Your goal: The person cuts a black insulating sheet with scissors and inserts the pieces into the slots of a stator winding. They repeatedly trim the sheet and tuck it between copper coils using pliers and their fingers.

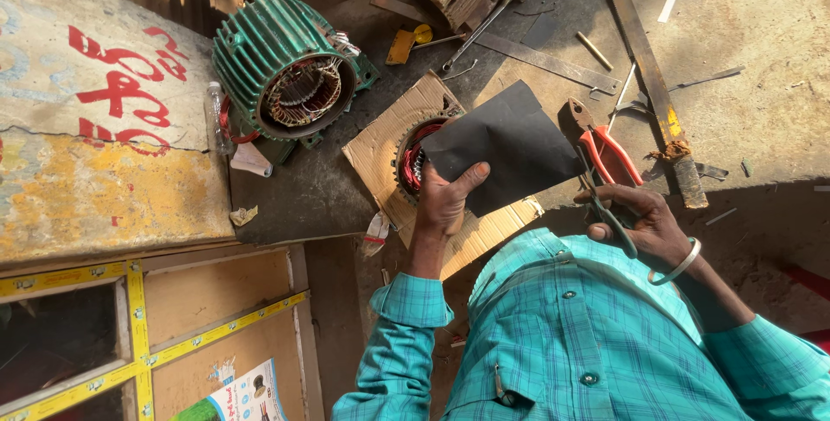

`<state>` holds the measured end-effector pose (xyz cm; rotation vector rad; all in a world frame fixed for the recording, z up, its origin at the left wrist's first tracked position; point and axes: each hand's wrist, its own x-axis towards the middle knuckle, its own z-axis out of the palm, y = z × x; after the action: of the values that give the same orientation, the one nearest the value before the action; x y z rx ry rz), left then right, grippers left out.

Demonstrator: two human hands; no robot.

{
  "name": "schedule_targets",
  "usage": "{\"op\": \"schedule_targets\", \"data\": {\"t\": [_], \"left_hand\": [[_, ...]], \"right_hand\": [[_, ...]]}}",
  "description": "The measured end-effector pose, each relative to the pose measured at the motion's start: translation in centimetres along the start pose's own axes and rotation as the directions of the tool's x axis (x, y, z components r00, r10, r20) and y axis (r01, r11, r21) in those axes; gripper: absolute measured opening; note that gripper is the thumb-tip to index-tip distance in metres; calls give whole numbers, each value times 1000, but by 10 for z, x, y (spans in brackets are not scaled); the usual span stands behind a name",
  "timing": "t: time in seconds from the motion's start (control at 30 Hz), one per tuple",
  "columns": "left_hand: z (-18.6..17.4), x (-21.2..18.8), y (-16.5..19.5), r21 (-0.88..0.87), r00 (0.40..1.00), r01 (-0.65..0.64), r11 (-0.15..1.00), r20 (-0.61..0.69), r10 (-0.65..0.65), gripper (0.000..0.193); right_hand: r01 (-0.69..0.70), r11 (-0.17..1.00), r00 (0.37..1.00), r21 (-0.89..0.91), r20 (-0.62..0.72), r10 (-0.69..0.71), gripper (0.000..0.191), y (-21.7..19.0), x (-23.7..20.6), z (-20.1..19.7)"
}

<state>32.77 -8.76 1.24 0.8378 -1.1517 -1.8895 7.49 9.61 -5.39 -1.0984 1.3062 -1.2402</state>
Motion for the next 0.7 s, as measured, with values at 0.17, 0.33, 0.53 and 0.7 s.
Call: {"op": "schedule_targets", "data": {"t": [0.17,0.33,0.53,0.7], "left_hand": [[6,7,-10,2,995,-6,1000,-95,6,78],[6,5,-9,-106,978,120,987,-156,-136,77],[8,0,-7,-110,998,11,994,-68,-18,51],[16,-7,-3,-119,999,25,993,-30,-29,45]], "right_hand": [[-25,999,1000,24,17,25,70,1,-1,3],[13,1000,1000,-22,17,-13,66,5,-3,0],[-69,997,997,-35,-24,69,61,20,-11,-7],[-89,962,968,257,-204,144,55,17,-5,-12]]}}
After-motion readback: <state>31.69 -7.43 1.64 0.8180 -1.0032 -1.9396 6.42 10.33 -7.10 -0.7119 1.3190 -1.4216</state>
